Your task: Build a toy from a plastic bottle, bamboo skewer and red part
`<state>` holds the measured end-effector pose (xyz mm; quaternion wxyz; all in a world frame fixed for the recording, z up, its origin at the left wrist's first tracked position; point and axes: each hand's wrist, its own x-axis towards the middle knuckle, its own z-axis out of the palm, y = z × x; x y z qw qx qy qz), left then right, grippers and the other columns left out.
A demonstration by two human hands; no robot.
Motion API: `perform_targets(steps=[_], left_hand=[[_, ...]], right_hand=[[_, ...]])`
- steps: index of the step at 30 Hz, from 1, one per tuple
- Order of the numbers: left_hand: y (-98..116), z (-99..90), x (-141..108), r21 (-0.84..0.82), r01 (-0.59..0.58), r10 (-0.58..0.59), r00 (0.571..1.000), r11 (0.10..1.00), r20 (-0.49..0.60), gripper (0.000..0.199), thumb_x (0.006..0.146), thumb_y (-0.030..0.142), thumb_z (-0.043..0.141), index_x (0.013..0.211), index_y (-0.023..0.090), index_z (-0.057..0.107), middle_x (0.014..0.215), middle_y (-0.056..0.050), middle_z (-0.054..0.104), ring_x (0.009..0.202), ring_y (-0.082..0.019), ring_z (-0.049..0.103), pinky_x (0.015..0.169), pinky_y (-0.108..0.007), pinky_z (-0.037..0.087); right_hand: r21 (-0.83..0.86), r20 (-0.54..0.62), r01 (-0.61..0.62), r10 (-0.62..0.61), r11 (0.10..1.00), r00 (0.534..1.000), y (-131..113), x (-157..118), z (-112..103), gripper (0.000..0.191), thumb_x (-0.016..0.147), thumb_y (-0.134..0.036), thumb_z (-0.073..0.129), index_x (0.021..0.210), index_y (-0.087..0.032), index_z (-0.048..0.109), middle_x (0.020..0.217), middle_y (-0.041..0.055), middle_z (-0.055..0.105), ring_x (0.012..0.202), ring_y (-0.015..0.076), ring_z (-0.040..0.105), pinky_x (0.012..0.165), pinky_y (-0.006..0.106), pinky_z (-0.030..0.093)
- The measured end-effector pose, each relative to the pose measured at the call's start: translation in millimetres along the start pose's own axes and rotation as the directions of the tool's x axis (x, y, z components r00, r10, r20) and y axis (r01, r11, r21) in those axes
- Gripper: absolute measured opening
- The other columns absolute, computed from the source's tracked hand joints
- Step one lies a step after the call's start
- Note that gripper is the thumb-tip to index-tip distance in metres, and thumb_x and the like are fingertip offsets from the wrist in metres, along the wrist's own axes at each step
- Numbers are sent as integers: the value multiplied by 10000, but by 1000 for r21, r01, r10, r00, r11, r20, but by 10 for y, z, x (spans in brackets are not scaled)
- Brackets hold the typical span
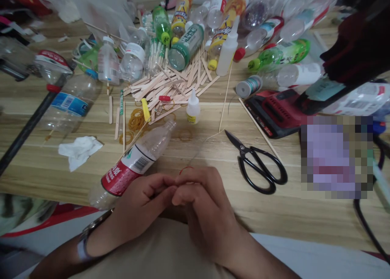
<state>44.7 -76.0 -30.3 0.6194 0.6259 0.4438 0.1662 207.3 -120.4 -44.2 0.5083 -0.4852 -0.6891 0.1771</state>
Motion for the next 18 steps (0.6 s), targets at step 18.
perform_targets(steps=[18], left_hand=[[38, -81, 34, -255, 99, -127, 987, 962, -99, 153, 770, 322, 698, 721, 178, 720, 600, 35, 571, 543, -99, 427, 483, -204, 324]], right_hand=[[-8, 0, -179, 179, 984, 984, 113, -42, -45, 191, 987, -190, 554, 1167, -251, 569, 1150, 41, 612, 1096, 169, 582, 955, 302, 470]])
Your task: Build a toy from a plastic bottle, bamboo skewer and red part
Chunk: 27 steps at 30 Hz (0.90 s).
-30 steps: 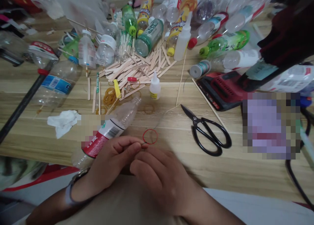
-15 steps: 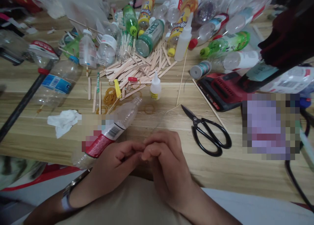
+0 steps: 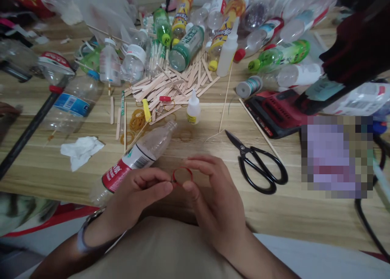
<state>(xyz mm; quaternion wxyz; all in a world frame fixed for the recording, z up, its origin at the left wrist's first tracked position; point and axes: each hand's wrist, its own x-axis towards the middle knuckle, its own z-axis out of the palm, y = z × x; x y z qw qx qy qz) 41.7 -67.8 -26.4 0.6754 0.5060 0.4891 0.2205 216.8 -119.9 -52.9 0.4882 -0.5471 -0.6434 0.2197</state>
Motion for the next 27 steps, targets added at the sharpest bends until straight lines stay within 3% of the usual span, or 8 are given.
perform_targets(steps=[6, 9, 12, 15, 17, 20, 24, 27], left_hand=[[-18, 32, -24, 105, -59, 59, 998, 993, 5, 183, 813, 330, 663, 764, 185, 764, 549, 38, 519, 518, -105, 385, 469, -226, 283], [-3, 55, -36, 235, -146, 141, 989, 961, 39, 210, 849, 259, 605, 730, 174, 756, 526, 51, 456, 516, -98, 346, 482, -234, 257], [17, 54, -15, 215, -122, 110, 992, 969, 64, 219, 856, 248, 613, 695, 170, 739, 554, 46, 494, 544, -96, 381, 507, -228, 285], [33, 32, 42, -104, 57, -52, 998, 993, 43, 184, 775, 356, 739, 746, 175, 742, 578, 48, 545, 518, -79, 396, 480, -211, 295], [38, 20, 75, -310, 173, -172, 985, 935, 28, 273, 686, 421, 815, 765, 174, 730, 521, 80, 462, 450, -49, 296, 424, -198, 217], [33, 21, 88, -429, 231, -233, 971, 873, 49, 335, 617, 436, 863, 750, 171, 709, 492, 106, 397, 420, -28, 200, 400, -198, 151], [10, 34, 45, -386, 144, -134, 990, 911, 51, 248, 688, 384, 828, 749, 171, 716, 524, 78, 500, 446, -43, 297, 421, -198, 190], [24, 15, -9, -199, 7, 7, 998, 980, 67, 109, 823, 289, 701, 797, 187, 730, 569, 52, 591, 501, -77, 455, 470, -203, 297]], right_hand=[[-325, -12, 139, -151, 935, 988, -86, 20, -65, 94, 977, -273, 607, 1045, -235, 658, 841, 24, 595, 743, 173, 595, 623, 298, 511], [-314, 32, 127, -123, 941, 992, -108, 74, -37, 62, 944, -281, 648, 975, -235, 678, 789, 24, 647, 700, 196, 635, 605, 346, 514], [-174, 34, 57, -52, 983, 998, -120, 102, -20, 78, 906, -180, 643, 891, -249, 675, 774, 10, 655, 705, 189, 646, 600, 331, 513], [-31, 32, 52, -51, 998, 998, -116, 90, -46, 99, 902, -165, 643, 877, -254, 679, 779, 3, 628, 722, 173, 625, 601, 291, 518], [60, 51, 72, -75, 996, 996, -91, 67, -72, 107, 905, -156, 643, 878, -253, 680, 791, -1, 627, 739, 165, 621, 629, 276, 531], [213, 67, 7, -22, 977, 997, -20, 22, -84, 108, 938, -193, 640, 857, -256, 673, 842, 4, 668, 783, 163, 643, 696, 274, 555], [584, 126, -215, 175, 783, 977, 55, -13, -21, 130, 988, -321, 622, 867, -275, 641, 943, 8, 729, 776, 157, 667, 685, 272, 568], [733, 232, -325, 230, 598, 945, 50, 14, 31, 159, 1008, -367, 590, 877, -276, 590, 762, -30, 708, 542, 118, 592, 509, 220, 505]])
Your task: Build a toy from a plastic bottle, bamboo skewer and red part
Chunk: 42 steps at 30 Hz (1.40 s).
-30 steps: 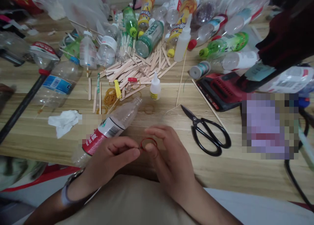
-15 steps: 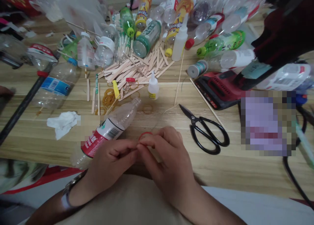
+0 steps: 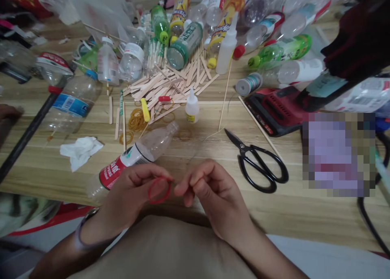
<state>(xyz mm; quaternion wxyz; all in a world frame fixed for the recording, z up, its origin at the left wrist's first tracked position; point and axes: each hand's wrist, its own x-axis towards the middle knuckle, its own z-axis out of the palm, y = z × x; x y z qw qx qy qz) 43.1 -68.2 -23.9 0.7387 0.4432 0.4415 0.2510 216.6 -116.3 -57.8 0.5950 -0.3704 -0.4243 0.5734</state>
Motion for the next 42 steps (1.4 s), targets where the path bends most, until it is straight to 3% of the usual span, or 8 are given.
perform_targets(steps=[3, 7, 10, 13, 21, 26, 36, 42], left_hand=[[37, -26, -58, 353, -124, 119, 992, 928, 35, 155, 895, 207, 589, 836, 202, 733, 602, 43, 649, 542, -104, 550, 526, -221, 383], [21, -57, -109, 734, -317, 334, 934, 601, 130, 223, 931, 164, 535, 881, 202, 748, 658, 10, 717, 590, -135, 620, 570, -246, 407], [-29, -64, -120, 860, -429, 495, 831, 277, 255, 225, 948, 196, 548, 854, 187, 753, 621, -15, 718, 544, -155, 598, 539, -275, 361], [-55, -58, -115, 876, -453, 542, 783, 164, 304, 275, 979, 304, 562, 809, 201, 753, 556, -9, 687, 493, -156, 559, 513, -286, 334], [2, -57, -118, 763, -391, 433, 887, 514, 163, 200, 954, 317, 622, 868, 256, 791, 704, 7, 761, 599, -146, 641, 565, -252, 409], [16, -46, -136, 739, -276, 332, 940, 615, 75, 228, 940, 262, 597, 775, 208, 746, 647, 17, 716, 573, -136, 614, 551, -241, 410], [49, 6, -155, 545, -154, 169, 985, 824, 22, 232, 905, 241, 542, 877, 195, 767, 532, 53, 535, 464, -97, 416, 443, -210, 306], [92, 18, -156, 491, -120, 131, 991, 863, 11, 193, 881, 248, 556, 799, 193, 722, 509, 72, 451, 436, -80, 323, 405, -206, 226]], right_hand=[[-70, -2, -32, 32, 997, 999, -45, 48, 28, 199, 1019, -340, 568, 838, -257, 570, 597, -63, 592, 487, 107, 527, 462, 194, 446], [-566, 51, 149, -146, 811, 988, -162, 110, 22, 175, 949, -144, 563, 810, -247, 593, 655, -45, 604, 568, 116, 583, 528, 216, 470], [-730, 112, 223, -209, 646, 972, -229, 169, 26, 193, 911, -91, 543, 810, -252, 576, 655, -54, 623, 558, 113, 610, 515, 212, 478], [-768, 133, 223, -191, 600, 972, -270, 210, 52, 193, 913, -101, 536, 806, -260, 559, 632, -60, 635, 515, 118, 618, 471, 218, 472], [-781, 377, 470, -289, 411, 880, -336, 150, 84, 234, 915, -59, 479, 925, -279, 558, 706, -5, 726, 601, 185, 701, 527, 283, 549], [-729, 502, 591, -319, 345, 804, -352, 128, 63, 299, 910, -26, 500, 1046, -271, 602, 842, 57, 785, 729, 220, 754, 625, 323, 632], [-791, 108, 269, -307, 550, 945, -272, 1, 45, 137, 964, -190, 574, 966, -297, 660, 744, -9, 746, 626, 176, 721, 546, 283, 580], [-550, -39, 174, -234, 817, 971, -277, 16, 73, 101, 983, -265, 628, 897, -278, 679, 696, -7, 700, 598, 162, 686, 538, 263, 585]])
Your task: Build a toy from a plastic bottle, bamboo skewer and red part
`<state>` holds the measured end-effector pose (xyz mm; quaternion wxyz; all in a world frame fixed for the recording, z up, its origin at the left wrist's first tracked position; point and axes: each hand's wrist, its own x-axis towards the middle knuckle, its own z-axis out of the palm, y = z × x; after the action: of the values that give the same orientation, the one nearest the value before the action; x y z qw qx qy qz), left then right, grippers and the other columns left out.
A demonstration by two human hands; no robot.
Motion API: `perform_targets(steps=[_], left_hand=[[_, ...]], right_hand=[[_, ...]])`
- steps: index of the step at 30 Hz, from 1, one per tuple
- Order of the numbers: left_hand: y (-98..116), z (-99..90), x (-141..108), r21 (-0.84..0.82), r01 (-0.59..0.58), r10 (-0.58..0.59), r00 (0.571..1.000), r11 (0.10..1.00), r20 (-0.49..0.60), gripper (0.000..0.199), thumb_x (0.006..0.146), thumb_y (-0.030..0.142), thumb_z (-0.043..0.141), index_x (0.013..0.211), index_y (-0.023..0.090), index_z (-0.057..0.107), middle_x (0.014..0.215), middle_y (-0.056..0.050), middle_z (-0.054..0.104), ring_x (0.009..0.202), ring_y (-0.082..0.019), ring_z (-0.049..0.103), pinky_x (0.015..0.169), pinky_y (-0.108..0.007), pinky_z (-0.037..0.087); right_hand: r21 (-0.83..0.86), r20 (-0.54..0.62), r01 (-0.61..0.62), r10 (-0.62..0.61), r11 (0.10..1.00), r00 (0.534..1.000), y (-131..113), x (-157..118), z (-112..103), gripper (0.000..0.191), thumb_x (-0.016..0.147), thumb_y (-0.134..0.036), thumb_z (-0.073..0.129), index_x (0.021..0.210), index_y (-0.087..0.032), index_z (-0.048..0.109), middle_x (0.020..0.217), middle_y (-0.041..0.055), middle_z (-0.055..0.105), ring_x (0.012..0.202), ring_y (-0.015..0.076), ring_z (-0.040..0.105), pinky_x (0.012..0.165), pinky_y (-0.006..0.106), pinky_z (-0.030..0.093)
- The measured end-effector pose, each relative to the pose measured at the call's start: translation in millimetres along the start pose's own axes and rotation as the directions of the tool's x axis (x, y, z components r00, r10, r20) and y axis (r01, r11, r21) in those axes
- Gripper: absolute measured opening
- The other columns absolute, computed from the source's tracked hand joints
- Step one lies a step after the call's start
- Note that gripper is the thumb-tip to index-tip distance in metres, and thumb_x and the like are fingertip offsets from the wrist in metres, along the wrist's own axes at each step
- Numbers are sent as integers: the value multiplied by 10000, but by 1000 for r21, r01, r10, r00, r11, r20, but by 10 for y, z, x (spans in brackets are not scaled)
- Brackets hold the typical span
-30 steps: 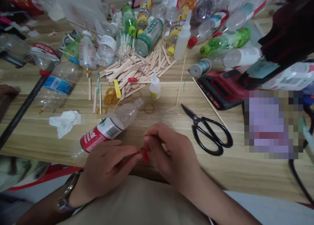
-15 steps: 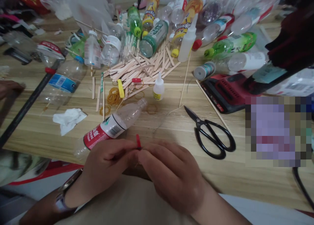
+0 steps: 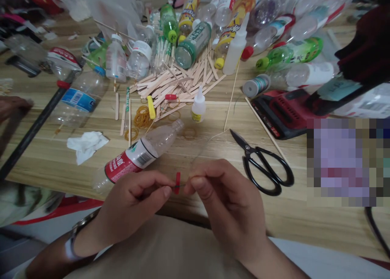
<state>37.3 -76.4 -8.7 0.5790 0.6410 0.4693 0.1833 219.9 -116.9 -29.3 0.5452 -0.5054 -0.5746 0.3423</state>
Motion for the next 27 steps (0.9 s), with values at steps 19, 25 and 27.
perform_targets(steps=[19, 25, 27], left_hand=[[-50, 13, 2, -43, -4, 1, 998, 999, -60, 142, 849, 215, 580, 815, 195, 716, 467, 89, 430, 400, -74, 295, 380, -191, 201], [-40, 14, 14, -6, -3, 2, 996, 1000, -89, 123, 842, 241, 603, 783, 197, 702, 483, 83, 438, 425, -77, 313, 392, -193, 197], [-32, -12, 23, -43, 54, -57, 997, 998, -56, 139, 827, 267, 620, 716, 194, 660, 482, 82, 422, 431, -75, 301, 397, -196, 185]], right_hand=[[147, 11, -117, 117, 982, 993, -41, -11, 4, 71, 955, -313, 678, 896, -296, 713, 696, -29, 711, 599, 135, 682, 560, 219, 568], [23, 58, -36, 35, 999, 998, -25, -53, -30, 103, 988, -297, 623, 900, -285, 676, 691, -22, 696, 596, 145, 678, 543, 246, 556], [-58, 68, 32, -29, 998, 997, -20, -55, -46, 88, 980, -230, 612, 929, -288, 656, 713, -21, 703, 629, 151, 690, 565, 256, 562]])
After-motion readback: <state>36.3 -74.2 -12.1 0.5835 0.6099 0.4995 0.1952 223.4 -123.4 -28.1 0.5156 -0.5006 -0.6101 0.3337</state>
